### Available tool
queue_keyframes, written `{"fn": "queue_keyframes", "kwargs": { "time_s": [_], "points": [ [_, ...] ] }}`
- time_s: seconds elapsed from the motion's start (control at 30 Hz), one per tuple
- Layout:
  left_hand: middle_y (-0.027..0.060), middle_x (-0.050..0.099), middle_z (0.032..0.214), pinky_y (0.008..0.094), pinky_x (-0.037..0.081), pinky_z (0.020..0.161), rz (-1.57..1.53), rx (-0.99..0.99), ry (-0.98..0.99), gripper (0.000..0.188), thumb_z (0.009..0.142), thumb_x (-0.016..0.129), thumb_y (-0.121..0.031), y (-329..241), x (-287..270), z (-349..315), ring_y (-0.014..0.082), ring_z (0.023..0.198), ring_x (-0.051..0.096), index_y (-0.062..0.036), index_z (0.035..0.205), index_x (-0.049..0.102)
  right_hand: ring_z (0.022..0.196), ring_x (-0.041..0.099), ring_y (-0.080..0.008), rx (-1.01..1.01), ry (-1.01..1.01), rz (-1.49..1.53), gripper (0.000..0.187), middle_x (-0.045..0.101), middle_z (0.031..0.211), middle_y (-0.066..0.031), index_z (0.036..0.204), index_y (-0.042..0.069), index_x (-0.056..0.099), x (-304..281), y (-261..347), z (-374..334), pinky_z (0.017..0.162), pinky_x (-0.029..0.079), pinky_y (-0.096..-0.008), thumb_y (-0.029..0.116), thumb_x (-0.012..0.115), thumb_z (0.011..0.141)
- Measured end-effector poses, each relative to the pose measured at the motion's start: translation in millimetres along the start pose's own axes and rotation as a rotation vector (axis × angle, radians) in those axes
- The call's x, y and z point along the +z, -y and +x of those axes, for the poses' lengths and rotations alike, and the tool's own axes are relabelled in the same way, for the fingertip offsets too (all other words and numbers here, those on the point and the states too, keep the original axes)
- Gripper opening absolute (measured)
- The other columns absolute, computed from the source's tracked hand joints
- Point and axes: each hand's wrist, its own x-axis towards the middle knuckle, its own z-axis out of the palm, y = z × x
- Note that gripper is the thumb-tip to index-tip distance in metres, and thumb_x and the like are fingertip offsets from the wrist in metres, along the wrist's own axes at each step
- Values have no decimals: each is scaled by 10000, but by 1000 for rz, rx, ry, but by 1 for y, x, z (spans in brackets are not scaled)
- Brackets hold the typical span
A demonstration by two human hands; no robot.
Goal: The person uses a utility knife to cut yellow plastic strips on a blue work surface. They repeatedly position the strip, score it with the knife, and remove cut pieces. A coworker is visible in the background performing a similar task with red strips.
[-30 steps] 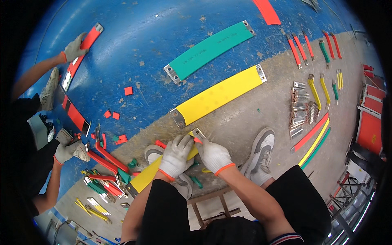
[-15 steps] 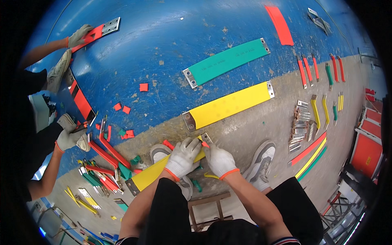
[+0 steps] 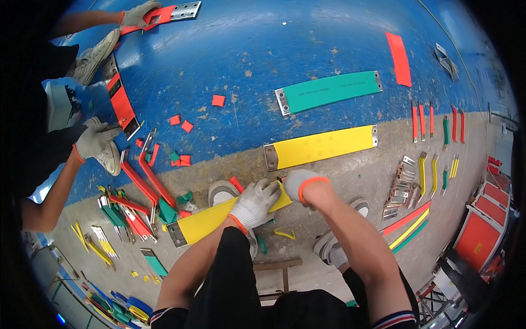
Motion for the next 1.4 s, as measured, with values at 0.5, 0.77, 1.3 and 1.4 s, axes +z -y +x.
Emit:
{"fn": "queue_keyframes", "kwargs": {
  "time_s": [0.5, 0.77, 1.3, 1.4],
  "points": [
    [79, 573, 1408, 483, 527, 983, 59, -123, 209, 686, 747, 828, -377, -9, -7, 6, 376, 1237, 542, -99, 1345, 638, 1177, 700, -322, -45, -20, -180, 331, 725, 1294, -98, 1237, 147, 765, -18, 28, 37, 932, 565, -513, 141, 667, 921],
    [91, 588, 1392, 491, 542, 970, 21, -102, 112, 655, 750, 820, -354, -5, -2, 3, 383, 1165, 572, -77, 1316, 639, 969, 750, -370, -54, -353, 54, 242, 764, 1053, -208, 1044, 52, 795, 63, -3, 14, 806, 604, -457, 127, 612, 905],
    [74, 631, 1319, 485, 564, 891, 34, -22, -61, 507, 722, 830, -260, -12, 10, 11, 392, 1074, 606, -84, 1178, 697, 765, 757, -385, 99, -683, 575, 276, 749, 863, -234, 1054, -33, 693, 154, -3, 28, 638, 599, -510, 161, 507, 990],
    [80, 628, 1324, 484, 552, 908, 28, -31, -54, 513, 719, 832, -251, -13, 8, 10, 391, 1084, 597, -78, 1180, 688, 749, 760, -368, 92, -723, 553, 252, 748, 833, -221, 1021, -29, 699, 150, -1, 22, 623, 600, -499, 150, 529, 974]
  ]
}}
